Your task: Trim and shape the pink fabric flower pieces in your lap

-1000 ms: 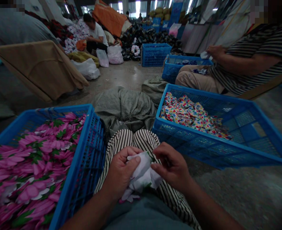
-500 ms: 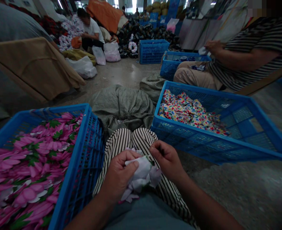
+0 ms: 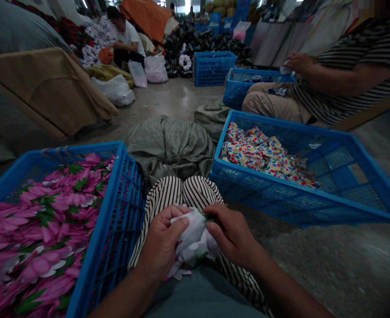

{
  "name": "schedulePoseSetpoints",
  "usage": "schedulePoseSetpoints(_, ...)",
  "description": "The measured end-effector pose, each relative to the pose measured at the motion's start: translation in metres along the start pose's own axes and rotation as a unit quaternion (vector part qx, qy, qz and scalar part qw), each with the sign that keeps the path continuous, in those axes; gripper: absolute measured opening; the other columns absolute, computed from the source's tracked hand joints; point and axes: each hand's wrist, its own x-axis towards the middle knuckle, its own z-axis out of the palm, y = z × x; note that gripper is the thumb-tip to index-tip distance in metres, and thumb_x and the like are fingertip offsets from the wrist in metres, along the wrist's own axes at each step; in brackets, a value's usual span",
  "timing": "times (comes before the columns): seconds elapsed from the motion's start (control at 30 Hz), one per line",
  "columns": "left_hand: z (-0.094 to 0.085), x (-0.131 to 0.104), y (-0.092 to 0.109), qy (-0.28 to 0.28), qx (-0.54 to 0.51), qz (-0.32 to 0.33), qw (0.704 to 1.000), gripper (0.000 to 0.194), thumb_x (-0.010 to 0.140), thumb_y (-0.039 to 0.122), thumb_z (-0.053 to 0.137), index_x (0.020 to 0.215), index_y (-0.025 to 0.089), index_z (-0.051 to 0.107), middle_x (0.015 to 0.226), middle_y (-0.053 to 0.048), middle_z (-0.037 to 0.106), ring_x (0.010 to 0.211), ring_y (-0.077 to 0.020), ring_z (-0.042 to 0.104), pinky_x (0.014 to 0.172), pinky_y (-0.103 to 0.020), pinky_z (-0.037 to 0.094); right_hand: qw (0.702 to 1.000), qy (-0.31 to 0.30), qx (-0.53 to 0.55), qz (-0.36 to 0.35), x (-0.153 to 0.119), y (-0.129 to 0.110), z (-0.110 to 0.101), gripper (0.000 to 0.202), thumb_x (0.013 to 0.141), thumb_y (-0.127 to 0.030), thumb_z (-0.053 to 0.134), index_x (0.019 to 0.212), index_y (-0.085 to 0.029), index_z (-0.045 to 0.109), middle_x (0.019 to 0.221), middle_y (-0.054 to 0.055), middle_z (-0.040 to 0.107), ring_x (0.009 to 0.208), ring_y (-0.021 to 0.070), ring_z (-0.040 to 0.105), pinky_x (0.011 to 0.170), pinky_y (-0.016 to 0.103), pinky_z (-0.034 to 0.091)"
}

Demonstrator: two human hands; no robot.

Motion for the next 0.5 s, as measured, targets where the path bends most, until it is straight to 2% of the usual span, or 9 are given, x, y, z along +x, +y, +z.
schedulePoseSetpoints(0.23,-0.0031,-0.0019,-0.0052,-0.005,0.032,0.014,0.999,0.013,0.067,0.019,0.065,0.058,0.015,0.057,0.088,-0.002,0.062,0.074,-0.0145,0.057,0.064,-0.024,0.046,0.998,0.034,-0.046,-0.039,0.0042,-0.0011,0.0040,0.020,0.085,-0.026,0.046,0.103,-0.019,0.052,0.083,0.007,0.063,0.072,0.0179,0.058,0.064,0.028,0.042)
schedulePoseSetpoints(0.5,-0.0031,-0.0011,-0.0085,-0.035,0.016,0.038,0.999,0.011,0.071,0.017,0.062,0.061,0.017,0.059,0.082,0.000,0.061,0.075,-0.0138,0.055,0.067,-0.024,0.044,0.994,0.070,-0.049,-0.063,0.0025,-0.0019,0.0037,0.020,0.084,-0.024,0.048,0.103,-0.018,0.051,0.079,0.006,0.063,0.069,0.0170,0.058,0.061,0.028,0.042)
